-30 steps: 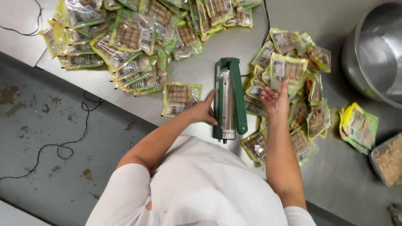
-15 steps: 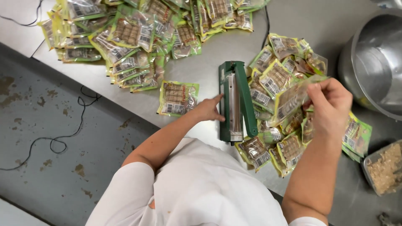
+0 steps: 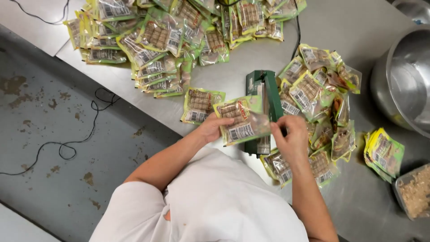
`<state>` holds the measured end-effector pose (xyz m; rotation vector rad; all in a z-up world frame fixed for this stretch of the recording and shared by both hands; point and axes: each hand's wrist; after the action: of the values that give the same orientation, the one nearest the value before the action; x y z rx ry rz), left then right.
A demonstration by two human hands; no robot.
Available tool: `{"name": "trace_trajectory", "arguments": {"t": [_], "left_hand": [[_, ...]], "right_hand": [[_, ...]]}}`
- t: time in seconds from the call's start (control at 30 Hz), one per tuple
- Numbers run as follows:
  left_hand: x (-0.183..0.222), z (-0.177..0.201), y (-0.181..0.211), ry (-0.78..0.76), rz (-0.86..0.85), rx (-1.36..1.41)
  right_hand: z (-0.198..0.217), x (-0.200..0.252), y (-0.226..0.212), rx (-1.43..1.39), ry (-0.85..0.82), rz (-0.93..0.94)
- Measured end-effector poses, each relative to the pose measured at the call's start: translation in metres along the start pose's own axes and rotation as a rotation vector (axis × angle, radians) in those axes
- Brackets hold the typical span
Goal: The person seals small plastic packets containing food items by placing the top edge of each packet under the arm of a heat sealing tool and pressing down, handling several packets sequentially on a stainless steel work surface.
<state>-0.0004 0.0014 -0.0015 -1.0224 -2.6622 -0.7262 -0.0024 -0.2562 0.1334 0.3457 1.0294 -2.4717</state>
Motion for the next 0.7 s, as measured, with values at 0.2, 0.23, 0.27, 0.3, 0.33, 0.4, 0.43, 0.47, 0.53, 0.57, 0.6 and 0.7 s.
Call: {"name": "trace_trajectory", "arguments": {"t": [0.2,0.23,0.27,0.3,0.33,0.4,0.43,0.47,0.53,0.57,0.6,0.7], "left_hand": [[-0.054,0.058,-0.04,0.178,-0.047,-0.09],[-0.061,0.06,-0.042,0.183,-0.03,-0.108],[-0.068,0.059,-0.045,0.175,-0.022,-0.112],[-0.074,0.057,-0.048,0.192,0.012,-0.137],[-0.081,0.055,-0.05,0.208,0.042,-0.162],[-0.074,0.03,-0.039,0.223,0.084,-0.198],[-0.07,0.018,-0.034,0.247,0.12,-0.232],[-0.073,0.021,-0.034,0.246,0.118,-0.231],[-0.078,0.028,-0.036,0.232,0.107,-0.241],[-0.081,0.031,-0.037,0.236,0.109,-0.237],[-0.085,0.035,-0.035,0.219,0.116,-0.208],[-0.087,0.036,-0.03,0.208,0.117,-0.186]], "right_hand": [[0.007,-0.015,0.037,0.016,-0.257,-0.423],[0.007,-0.017,0.049,-0.044,-0.234,-0.417],[0.008,-0.019,0.059,-0.039,-0.225,-0.424],[0.008,-0.021,0.068,-0.205,-0.198,-0.507],[0.01,-0.024,0.078,-0.372,-0.17,-0.583],[-0.009,-0.015,0.112,-0.426,-0.164,-0.651],[-0.019,-0.011,0.129,-0.487,-0.166,-0.716],[-0.025,-0.012,0.124,-0.485,-0.167,-0.713],[-0.039,-0.011,0.114,-0.694,-0.102,-0.782],[-0.04,-0.007,0.126,-0.695,-0.106,-0.786],[-0.042,-0.005,0.139,-0.699,-0.069,-0.81],[-0.05,-0.007,0.168,-0.736,-0.021,-0.856]]}}
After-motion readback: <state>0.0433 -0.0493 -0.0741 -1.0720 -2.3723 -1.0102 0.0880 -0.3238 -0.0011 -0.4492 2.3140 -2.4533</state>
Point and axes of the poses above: each hand's wrist, its own x-axis away from the middle knuckle, its own z-axis out of the back of the hand, y = z × x, and after that the axes turned 11 degrees about z, right-handed
